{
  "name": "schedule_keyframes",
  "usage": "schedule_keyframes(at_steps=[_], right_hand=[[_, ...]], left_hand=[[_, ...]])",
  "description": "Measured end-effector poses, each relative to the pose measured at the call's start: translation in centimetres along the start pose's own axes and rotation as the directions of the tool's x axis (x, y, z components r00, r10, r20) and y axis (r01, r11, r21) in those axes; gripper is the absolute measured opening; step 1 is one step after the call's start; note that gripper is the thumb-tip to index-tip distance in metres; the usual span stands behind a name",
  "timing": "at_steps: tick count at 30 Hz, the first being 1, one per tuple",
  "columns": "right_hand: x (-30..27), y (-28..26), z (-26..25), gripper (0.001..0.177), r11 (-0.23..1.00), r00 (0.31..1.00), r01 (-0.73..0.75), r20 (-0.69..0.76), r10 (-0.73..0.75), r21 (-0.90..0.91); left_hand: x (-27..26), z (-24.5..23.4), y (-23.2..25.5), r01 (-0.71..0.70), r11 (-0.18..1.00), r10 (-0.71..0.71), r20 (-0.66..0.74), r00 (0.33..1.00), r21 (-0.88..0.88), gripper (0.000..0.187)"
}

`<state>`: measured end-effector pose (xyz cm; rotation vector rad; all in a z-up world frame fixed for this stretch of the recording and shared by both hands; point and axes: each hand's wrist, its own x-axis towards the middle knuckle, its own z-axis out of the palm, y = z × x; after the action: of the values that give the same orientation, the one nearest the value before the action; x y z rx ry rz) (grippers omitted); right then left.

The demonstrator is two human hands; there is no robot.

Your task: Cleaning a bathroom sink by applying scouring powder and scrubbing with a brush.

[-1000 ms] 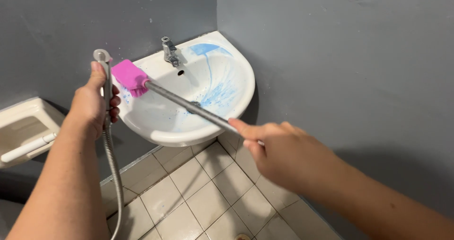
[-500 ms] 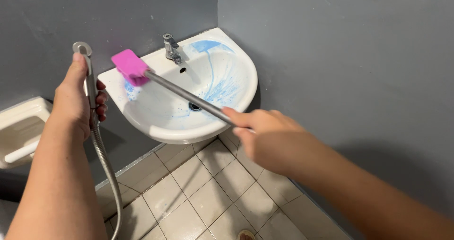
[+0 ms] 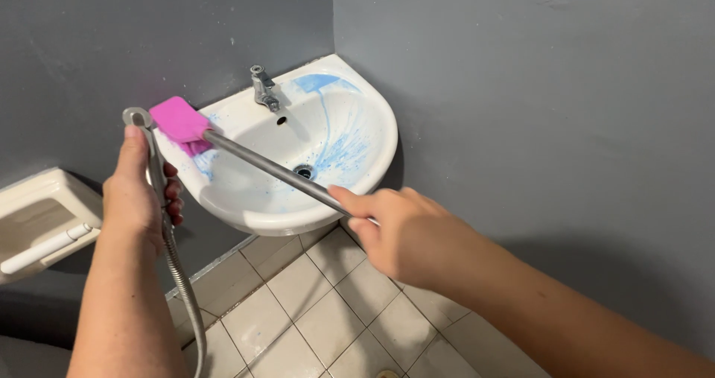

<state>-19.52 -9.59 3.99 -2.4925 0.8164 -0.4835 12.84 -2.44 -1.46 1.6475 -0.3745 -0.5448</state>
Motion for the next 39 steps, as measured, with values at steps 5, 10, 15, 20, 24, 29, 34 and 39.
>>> schedule_keyframes(at_steps=[5,10,15,20,24,29,34,39], right_hand=[[1.1,-2.7,-3.4,0.052,0.899,0.832,-0.377,0.344,0.435,-0.222],[2.7,-2.2,-3.8,0.053,0.904,0.832,-0.347,0.364,0.419,-0.249],[2.9,-2.1,-2.9,0.049,0.924,0.851,-0.322,0.363,0.379,-0.208],[0.5,0.7,-4.8,0.051,0.91,0.826,-0.301,0.399,0.398,-0.286],[1.9,1.0,-5.2,0.051,0.831,0.739,-0.415,0.397,0.545,-0.37],[3.1,-1.0,-3.7,0.048,0.923,0.88,-0.286,0.312,0.359,-0.256],[2.4,0.1,-5.5,0.056,0.817,0.778,-0.336,0.351,0.521,-0.469],[2.7,1.3,-4.4,0.055,0.887,0.927,-0.232,0.184,0.325,-0.4]], left_hand=[[0.0,0.7,0.0,0.012,1.0,-0.012,0.001,1.0,-0.002,0.067],[-0.4,0.9,0.7,0.006,1.0,-0.006,-0.004,1.0,0.022,0.067],[-0.9,0.7,1.3,0.006,0.999,-0.005,-0.025,1.0,0.049,0.068],[-1.0,-0.7,1.5,-0.01,1.0,0.01,-0.038,0.999,0.021,0.066],[-1.2,-1.4,1.6,-0.014,1.0,0.014,-0.063,0.998,0.008,0.066],[-1.3,-1.1,2.0,-0.037,0.999,0.035,-0.073,0.997,-0.018,0.065],[-1.5,-0.8,1.8,-0.054,0.999,0.053,-0.095,0.994,-0.006,0.066],[-2.5,0.5,2.2,-0.061,0.998,0.063,-0.092,0.994,0.021,0.068]])
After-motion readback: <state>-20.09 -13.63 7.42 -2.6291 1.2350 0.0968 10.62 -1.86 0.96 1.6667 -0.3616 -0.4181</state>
